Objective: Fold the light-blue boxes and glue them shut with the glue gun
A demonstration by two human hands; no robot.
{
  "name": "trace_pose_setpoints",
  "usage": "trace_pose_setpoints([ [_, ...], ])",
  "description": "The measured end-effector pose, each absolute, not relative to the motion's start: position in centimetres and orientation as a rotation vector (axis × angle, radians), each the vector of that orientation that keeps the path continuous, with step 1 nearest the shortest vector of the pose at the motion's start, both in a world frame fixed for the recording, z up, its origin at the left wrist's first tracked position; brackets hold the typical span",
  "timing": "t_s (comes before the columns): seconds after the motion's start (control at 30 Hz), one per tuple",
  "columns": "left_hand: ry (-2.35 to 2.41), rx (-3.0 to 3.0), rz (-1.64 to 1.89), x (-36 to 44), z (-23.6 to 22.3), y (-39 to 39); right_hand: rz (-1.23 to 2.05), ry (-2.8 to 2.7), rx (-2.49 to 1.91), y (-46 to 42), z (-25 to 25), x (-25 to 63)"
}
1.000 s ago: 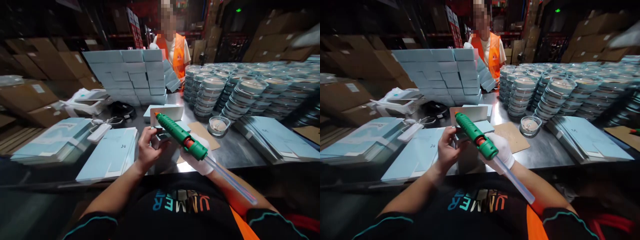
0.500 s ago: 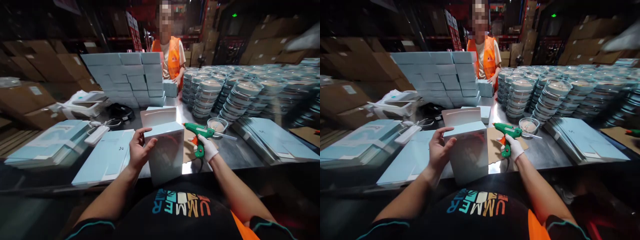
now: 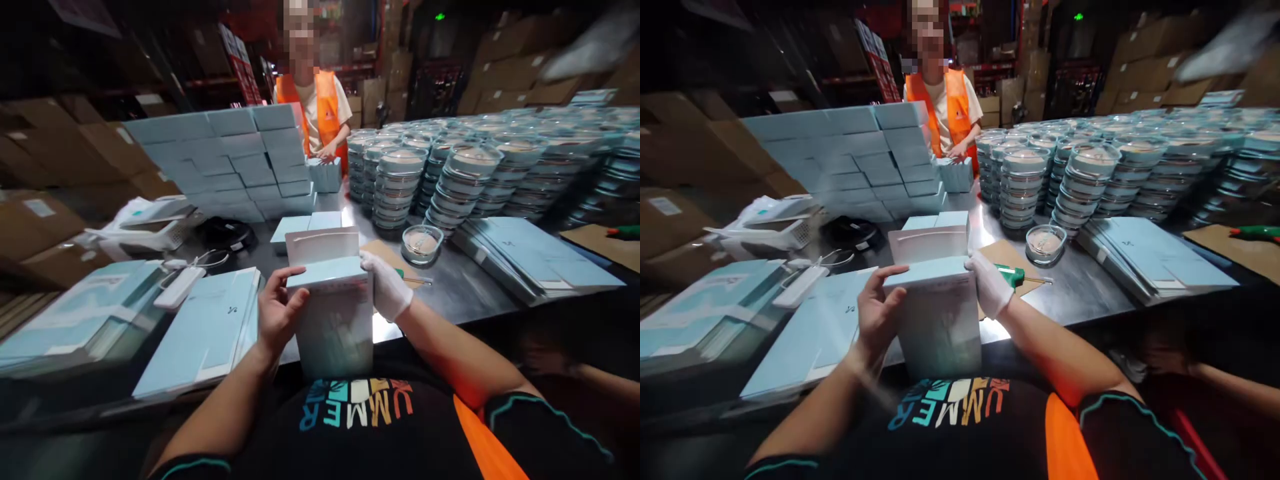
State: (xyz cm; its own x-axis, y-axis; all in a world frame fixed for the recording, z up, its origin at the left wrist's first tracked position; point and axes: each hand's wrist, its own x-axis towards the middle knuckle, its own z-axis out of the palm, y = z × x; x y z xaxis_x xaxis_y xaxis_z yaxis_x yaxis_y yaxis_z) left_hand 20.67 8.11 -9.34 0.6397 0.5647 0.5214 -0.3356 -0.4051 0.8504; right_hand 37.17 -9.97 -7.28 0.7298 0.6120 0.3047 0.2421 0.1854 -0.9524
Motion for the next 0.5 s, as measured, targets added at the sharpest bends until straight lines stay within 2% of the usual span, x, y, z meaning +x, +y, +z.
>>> trace_pose_setpoints([
  [0.27,-0.143,1.679,1.290,21.1,-10.7,9.3,0.557,-0.888,-1.349,-12.7,-7.2,36.4],
  [0.5,-0.532,1.980,1.045,19.8,-8.0,9.9,0.207,-1.215,-1.362,-14.6,-6.9,34.2],
])
